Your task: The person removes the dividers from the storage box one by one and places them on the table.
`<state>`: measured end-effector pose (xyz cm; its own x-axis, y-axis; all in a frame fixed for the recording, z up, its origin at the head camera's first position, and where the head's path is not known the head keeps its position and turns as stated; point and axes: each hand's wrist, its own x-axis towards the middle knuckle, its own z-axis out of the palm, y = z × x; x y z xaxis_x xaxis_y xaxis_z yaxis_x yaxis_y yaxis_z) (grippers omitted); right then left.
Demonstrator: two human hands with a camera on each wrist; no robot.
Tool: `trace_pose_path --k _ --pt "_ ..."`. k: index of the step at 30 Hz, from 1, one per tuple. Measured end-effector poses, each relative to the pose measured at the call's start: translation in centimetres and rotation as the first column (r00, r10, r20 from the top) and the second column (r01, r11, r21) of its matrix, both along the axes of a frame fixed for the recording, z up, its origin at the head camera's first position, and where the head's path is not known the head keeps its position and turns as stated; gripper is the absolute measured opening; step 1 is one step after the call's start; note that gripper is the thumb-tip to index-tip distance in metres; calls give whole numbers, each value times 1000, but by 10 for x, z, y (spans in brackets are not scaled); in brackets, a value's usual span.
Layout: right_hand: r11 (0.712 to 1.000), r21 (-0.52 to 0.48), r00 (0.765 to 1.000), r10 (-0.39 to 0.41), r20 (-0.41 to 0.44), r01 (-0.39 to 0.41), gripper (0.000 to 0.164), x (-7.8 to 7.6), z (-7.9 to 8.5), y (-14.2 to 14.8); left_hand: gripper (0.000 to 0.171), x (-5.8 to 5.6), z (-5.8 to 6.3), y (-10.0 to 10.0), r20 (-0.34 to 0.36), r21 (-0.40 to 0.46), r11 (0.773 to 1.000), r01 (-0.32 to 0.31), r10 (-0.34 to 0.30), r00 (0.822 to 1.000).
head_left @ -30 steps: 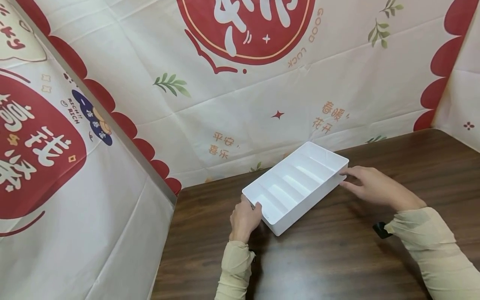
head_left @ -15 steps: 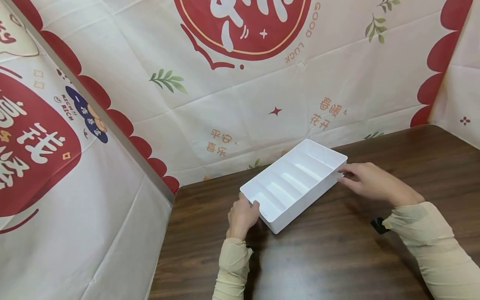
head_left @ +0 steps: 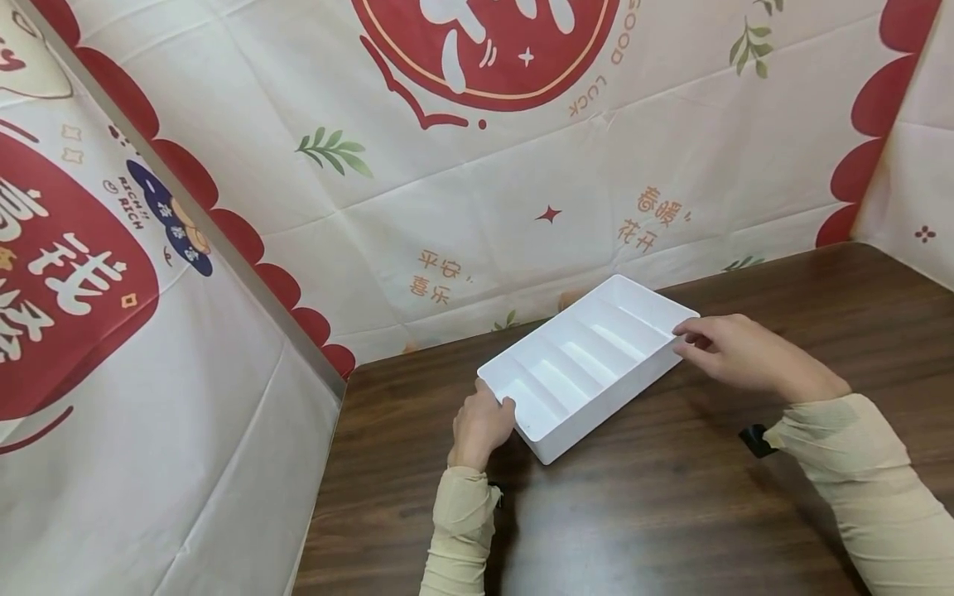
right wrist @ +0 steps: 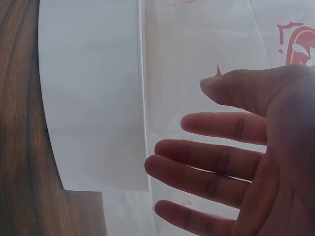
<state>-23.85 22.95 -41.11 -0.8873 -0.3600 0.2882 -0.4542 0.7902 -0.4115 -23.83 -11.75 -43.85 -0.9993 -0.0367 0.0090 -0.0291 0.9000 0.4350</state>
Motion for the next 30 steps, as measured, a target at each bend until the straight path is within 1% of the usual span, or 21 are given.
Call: trace_pose_path --k 5,9,15,21,30 --pt "1000 6 1000 8 -8 -8 32 0 1 -2 60 1 1 -2 26 -6 1000 13 -13 1000" --pt "1000 10 1000 23 -15 -23 31 1 3 -5 64 2 2 -2 62 -7 1000 18 -18 998" --pt "999 20 999 45 -19 -44 31 3 7 -13 68 3 6 0 88 -13 999 30 -29 996" --pt "998 30 998 52 -39 -50 28 4 7 -19 68 3 8 2 93 -21 999 37 -35 995" --pt "996 34 990 89 -112 -85 23 10 10 -35 66 3 8 1 78 -22 999 39 -37 996"
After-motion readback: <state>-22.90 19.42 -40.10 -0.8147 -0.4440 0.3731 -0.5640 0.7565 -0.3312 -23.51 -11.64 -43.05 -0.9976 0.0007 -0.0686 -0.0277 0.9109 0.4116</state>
